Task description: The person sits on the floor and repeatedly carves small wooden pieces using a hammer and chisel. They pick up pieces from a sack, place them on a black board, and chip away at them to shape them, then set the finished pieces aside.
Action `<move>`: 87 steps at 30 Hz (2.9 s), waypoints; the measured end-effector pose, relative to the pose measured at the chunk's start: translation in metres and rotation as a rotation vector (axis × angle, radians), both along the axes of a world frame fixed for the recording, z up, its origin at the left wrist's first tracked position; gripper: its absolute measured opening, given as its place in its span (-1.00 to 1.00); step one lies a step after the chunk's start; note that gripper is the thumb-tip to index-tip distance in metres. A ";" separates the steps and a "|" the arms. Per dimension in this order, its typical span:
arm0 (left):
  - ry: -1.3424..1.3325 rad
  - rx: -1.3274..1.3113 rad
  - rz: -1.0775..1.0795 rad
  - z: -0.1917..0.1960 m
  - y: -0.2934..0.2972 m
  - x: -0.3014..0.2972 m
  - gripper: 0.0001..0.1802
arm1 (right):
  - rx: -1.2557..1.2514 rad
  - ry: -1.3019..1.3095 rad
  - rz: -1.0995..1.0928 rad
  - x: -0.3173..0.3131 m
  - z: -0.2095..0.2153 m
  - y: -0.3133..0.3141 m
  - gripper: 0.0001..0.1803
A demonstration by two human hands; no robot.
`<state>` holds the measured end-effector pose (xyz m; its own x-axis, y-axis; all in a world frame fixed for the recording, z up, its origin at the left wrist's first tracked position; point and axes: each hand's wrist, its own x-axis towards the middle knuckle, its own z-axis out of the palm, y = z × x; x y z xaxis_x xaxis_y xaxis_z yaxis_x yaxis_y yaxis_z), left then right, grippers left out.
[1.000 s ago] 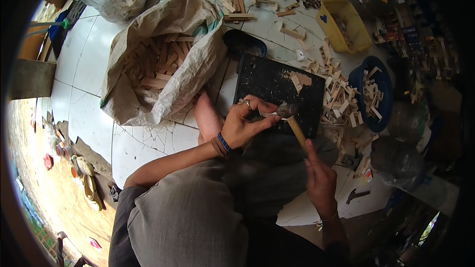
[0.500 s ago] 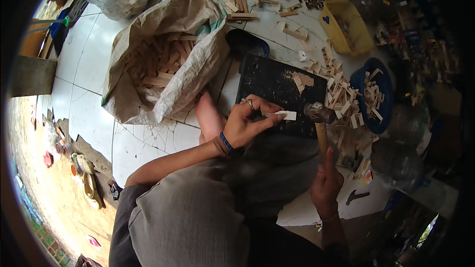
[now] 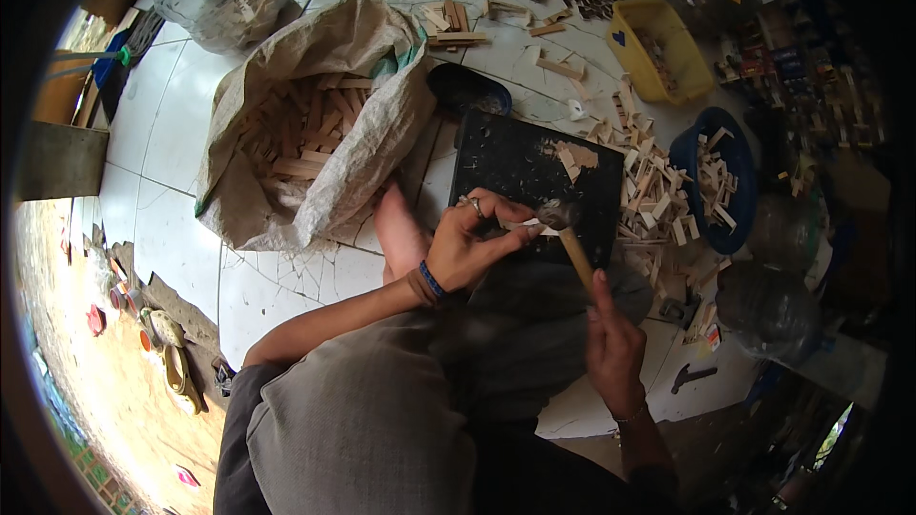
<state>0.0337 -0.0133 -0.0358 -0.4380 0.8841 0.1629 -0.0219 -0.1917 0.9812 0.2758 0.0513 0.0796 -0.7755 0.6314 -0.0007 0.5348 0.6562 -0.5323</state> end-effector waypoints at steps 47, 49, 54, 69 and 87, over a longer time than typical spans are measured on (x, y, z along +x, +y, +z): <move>0.321 0.056 0.056 0.000 -0.002 -0.009 -0.63 | -0.022 0.103 -0.075 0.011 0.000 -0.006 -0.36; 0.314 0.049 0.053 0.000 -0.001 -0.009 -0.64 | -0.012 0.180 -0.142 0.014 0.004 -0.005 -0.36; 0.341 -0.014 0.046 0.000 -0.004 -0.011 -0.63 | -0.033 -0.063 0.045 0.003 -0.004 -0.001 -0.36; 0.320 0.035 0.043 -0.001 -0.002 -0.011 -0.61 | 0.167 0.091 0.081 0.015 -0.019 0.000 -0.31; 0.274 0.042 0.037 0.000 -0.001 -0.010 -0.62 | 0.216 0.367 -0.227 0.027 -0.005 -0.008 -0.37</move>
